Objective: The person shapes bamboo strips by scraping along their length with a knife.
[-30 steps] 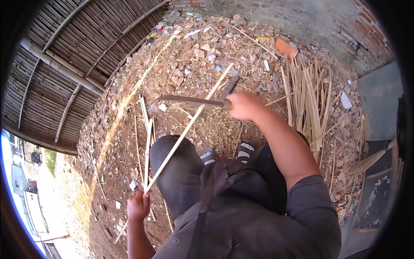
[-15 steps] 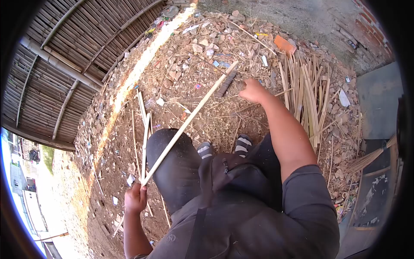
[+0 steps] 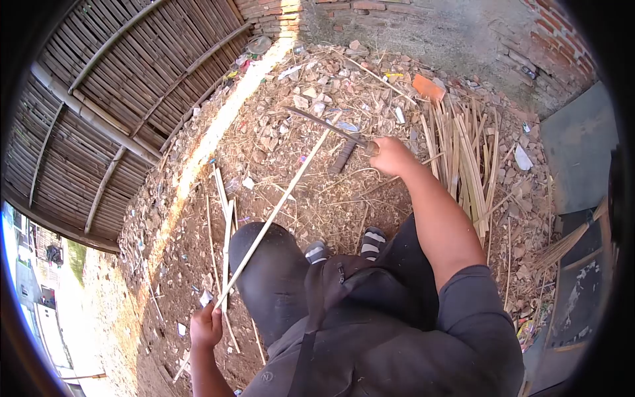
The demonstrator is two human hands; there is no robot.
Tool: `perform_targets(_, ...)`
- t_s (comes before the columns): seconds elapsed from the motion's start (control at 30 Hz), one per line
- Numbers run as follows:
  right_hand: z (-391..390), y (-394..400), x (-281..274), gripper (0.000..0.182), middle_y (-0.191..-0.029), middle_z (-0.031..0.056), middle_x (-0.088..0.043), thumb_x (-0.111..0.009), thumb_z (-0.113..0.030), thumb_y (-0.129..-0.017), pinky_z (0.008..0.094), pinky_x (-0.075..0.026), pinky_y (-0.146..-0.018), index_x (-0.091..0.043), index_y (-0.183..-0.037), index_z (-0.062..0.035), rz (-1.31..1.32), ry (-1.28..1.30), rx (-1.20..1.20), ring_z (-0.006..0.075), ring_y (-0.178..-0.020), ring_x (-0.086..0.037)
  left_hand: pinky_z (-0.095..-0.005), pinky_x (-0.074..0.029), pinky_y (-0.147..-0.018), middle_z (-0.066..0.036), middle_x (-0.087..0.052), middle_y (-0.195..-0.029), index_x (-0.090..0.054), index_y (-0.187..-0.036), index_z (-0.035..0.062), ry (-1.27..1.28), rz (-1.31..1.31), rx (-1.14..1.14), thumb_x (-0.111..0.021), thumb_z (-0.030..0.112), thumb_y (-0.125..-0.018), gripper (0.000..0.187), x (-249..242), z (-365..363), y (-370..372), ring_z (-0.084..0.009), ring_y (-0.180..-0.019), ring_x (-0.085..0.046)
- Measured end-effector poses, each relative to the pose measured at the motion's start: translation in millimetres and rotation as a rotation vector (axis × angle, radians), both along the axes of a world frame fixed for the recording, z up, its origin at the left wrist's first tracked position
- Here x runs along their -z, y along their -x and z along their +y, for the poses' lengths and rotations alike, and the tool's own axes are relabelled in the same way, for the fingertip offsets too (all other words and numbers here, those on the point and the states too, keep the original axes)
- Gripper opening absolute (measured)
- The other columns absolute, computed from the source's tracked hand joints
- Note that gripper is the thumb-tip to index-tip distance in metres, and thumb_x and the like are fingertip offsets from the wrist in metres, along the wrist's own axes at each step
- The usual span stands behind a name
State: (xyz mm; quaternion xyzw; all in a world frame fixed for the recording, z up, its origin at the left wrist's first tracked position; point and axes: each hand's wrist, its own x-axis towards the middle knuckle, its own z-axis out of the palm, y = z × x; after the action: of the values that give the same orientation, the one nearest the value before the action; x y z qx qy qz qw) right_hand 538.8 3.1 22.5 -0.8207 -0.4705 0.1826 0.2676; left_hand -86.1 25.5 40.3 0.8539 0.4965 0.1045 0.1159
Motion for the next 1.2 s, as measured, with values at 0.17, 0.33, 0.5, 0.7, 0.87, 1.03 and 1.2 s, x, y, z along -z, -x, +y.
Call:
perform_targets(0.17,-0.1,45.0,-22.1,0.029,-0.091,0.0204,-0.072,-0.07,-0.021,-0.075,0.0474,-0.056,-0.082,-0.073,-0.101,-0.0089,-0.339,0.02,-0.307,0.0408,-0.09,-0.069,-0.0518,-0.044,-0.052,-0.02,-0.056,-0.058,-0.054,-0.075,0.0054,0.007,-0.006,0.037,-0.056,0.033,-0.101,0.038,8.6,-1.7,6.4,-0.0455,-0.057,-0.059)
perform_targets(0.33,11.1,-4.4,18.0,0.025,-0.088,0.0199,-0.071,-0.069,-0.02,-0.074,0.0482,-0.055,-0.079,-0.071,-0.096,-0.0067,-0.048,-0.033,0.001,0.0403,-0.088,-0.068,-0.0518,-0.045,-0.052,-0.021,-0.056,-0.059,-0.053,-0.075,0.0058,-0.038,0.087,0.008,-0.056,0.037,-0.101,0.04,3.8,10.8,2.9,-0.0451,-0.057,-0.06)
perform_targets(0.5,13.3,18.1,10.0,0.023,-0.088,0.0211,-0.07,-0.07,-0.019,-0.073,0.0479,-0.055,-0.079,-0.069,-0.091,-0.0057,-0.17,-0.026,-0.138,0.0406,-0.088,-0.068,-0.0525,-0.044,-0.05,-0.02,-0.054,-0.056,-0.051,-0.073,0.0061,-0.029,0.068,0.051,-0.057,0.035,-0.101,0.04,3.5,17.1,0.2,-0.0458,-0.055,-0.058)
perform_targets(0.7,16.2,-19.1,39.0,0.028,-0.092,0.0215,-0.07,-0.07,-0.02,-0.075,0.0462,-0.054,-0.079,-0.07,-0.1,-0.0058,-0.027,-0.004,0.025,0.0385,-0.089,-0.068,-0.0524,-0.043,-0.049,-0.02,-0.054,-0.056,-0.05,-0.072,0.0062,-0.064,0.065,0.07,-0.057,0.03,-0.1,0.037,19.2,18.0,13.9,-0.0455,-0.053,-0.057)
perform_targets(0.87,13.2,-26.2,34.5,0.038,-0.097,0.0211,-0.071,-0.07,-0.022,-0.078,0.0439,-0.054,-0.083,-0.069,-0.111,-0.0037,-0.001,-0.015,0.101,0.0363,-0.092,-0.069,-0.0527,-0.044,-0.052,-0.022,-0.055,-0.058,-0.053,-0.076,0.0055,-0.047,0.017,0.059,-0.055,0.029,-0.1,0.034,18.4,6.0,22.5,-0.046,-0.057,-0.059)
perform_targets(1.03,14.8,-15.3,17.2,0.036,-0.095,0.0196,-0.072,-0.067,-0.022,-0.08,0.0444,-0.054,-0.082,-0.071,-0.112,-0.0053,0.001,-0.058,0.234,0.0362,-0.092,-0.07,-0.0534,-0.043,-0.051,-0.022,-0.056,-0.059,-0.053,-0.077,0.0057,0.049,0.039,-0.03,-0.055,0.031,-0.1,0.034,31.1,-3.8,25.5,-0.0466,-0.057,-0.059)
perform_targets(1.2,5.3,-10.4,2.5,0.04,-0.095,0.0203,-0.072,-0.069,-0.022,-0.077,0.0455,-0.054,-0.081,-0.072,-0.113,-0.0061,0.046,-0.162,0.09,0.0355,-0.093,-0.07,-0.0529,-0.045,-0.05,-0.02,-0.056,-0.059,-0.051,-0.076,0.007,-0.027,0.037,0.016,-0.057,0.033,-0.099,0.035,42.3,-0.1,14.0,-0.0454,-0.056,-0.06)
